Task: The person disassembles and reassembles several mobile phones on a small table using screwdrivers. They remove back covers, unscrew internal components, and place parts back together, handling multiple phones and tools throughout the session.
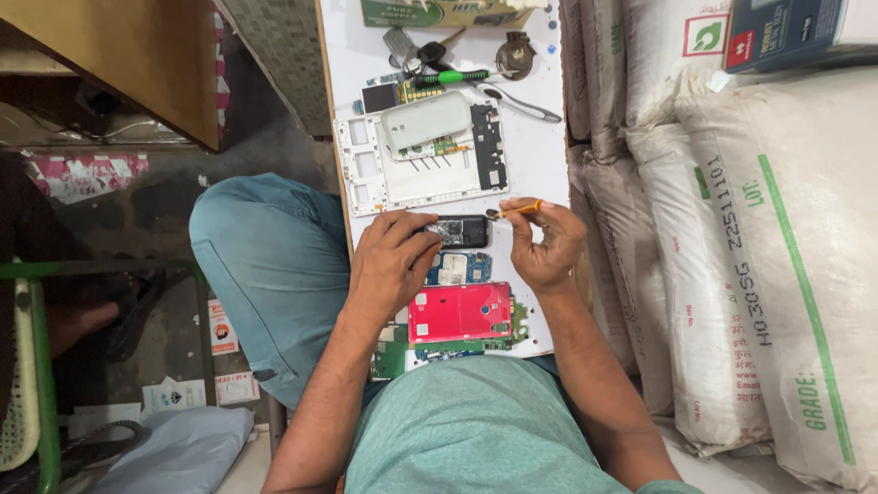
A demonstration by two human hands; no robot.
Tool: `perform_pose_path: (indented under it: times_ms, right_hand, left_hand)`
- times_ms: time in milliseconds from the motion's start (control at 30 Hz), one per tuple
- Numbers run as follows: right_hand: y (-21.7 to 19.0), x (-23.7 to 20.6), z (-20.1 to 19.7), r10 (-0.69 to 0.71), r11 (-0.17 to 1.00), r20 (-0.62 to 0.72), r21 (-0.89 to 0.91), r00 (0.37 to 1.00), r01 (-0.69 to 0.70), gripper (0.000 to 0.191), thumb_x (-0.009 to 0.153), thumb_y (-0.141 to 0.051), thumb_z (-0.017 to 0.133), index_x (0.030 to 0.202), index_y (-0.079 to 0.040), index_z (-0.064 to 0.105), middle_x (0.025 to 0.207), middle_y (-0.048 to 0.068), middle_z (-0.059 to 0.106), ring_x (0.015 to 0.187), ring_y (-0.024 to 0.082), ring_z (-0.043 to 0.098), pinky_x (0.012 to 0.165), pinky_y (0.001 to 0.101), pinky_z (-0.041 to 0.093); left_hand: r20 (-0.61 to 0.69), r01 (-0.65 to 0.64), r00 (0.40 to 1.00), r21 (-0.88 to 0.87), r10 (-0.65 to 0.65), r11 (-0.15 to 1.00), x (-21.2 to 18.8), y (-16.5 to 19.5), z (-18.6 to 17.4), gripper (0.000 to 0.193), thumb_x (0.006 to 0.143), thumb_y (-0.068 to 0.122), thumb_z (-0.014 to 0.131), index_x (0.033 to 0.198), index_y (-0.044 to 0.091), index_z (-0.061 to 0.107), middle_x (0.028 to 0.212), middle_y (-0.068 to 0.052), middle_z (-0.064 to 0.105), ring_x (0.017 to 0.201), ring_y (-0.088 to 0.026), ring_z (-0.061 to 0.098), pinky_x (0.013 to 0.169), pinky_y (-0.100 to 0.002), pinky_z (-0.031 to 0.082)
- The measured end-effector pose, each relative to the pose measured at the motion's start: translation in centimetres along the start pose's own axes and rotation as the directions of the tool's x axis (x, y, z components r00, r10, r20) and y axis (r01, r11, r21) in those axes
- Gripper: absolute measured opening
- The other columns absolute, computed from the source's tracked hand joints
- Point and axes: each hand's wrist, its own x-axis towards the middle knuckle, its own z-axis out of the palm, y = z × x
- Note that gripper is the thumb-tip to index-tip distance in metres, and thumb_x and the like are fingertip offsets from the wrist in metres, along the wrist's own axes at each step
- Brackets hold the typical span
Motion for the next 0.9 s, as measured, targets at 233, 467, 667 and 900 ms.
perform_pose_path:
  times_ms: [233,467,667,900]
  right_hand:
    - [-0.3,0.8,0.1,-0.103,0.987,0.144,-0.112,0.984,0.119,0.049,0.097,0.000,0.073,0.130,-0.010,0.037,0.106,0.020,0.073,0.098,0.029,0.076,0.082,0.0353,0.063]
    - [-1.1,2.7,0.7,-0.154,0.939,0.104,-0.295,0.983,0.179,0.062,0.085,-0.014,0.085,0.129,-0.012,0.041,0.094,0.010,0.072,0.083,0.025,0.071,0.073,0.0350,0.056]
    - [-2.0,2.7,0.9,-0.054,0.975,0.202,-0.200,0.978,0.096,0.049,0.095,0.000,0.073,0.130,-0.018,0.043,0.103,0.014,0.074,0.098,0.031,0.075,0.085,0.0379,0.061]
    - [-0.2,2.3,0.6,-0.161,0.962,0.102,-0.204,0.982,0.179,0.068,0.090,-0.006,0.081,0.139,-0.013,0.035,0.099,0.015,0.070,0.085,0.025,0.074,0.076,0.0341,0.061]
  left_hand:
    - [-0.019,0.035,0.999,-0.006,-0.035,0.999,0.2,0.3,0.1,0.019,0.078,0.009,0.081,0.096,0.011,0.075,0.114,-0.001,0.071,0.106,-0.026,0.062,0.089,-0.039,0.050]
    - [-0.041,0.071,0.997,-0.024,-0.071,0.997,0.6,0.6,-0.2,0.017,0.078,0.011,0.079,0.094,0.012,0.074,0.112,0.000,0.071,0.106,-0.025,0.062,0.085,-0.040,0.047]
    - [-0.029,0.114,0.993,-0.025,-0.115,0.993,0.7,0.5,-0.3,0.015,0.078,0.012,0.078,0.093,0.012,0.074,0.111,0.001,0.071,0.107,-0.025,0.061,0.086,-0.041,0.047]
    - [-0.070,0.103,0.992,-0.042,-0.106,0.994,0.5,0.1,0.3,0.015,0.078,0.010,0.078,0.091,0.011,0.072,0.110,0.001,0.071,0.106,-0.025,0.061,0.085,-0.041,0.047]
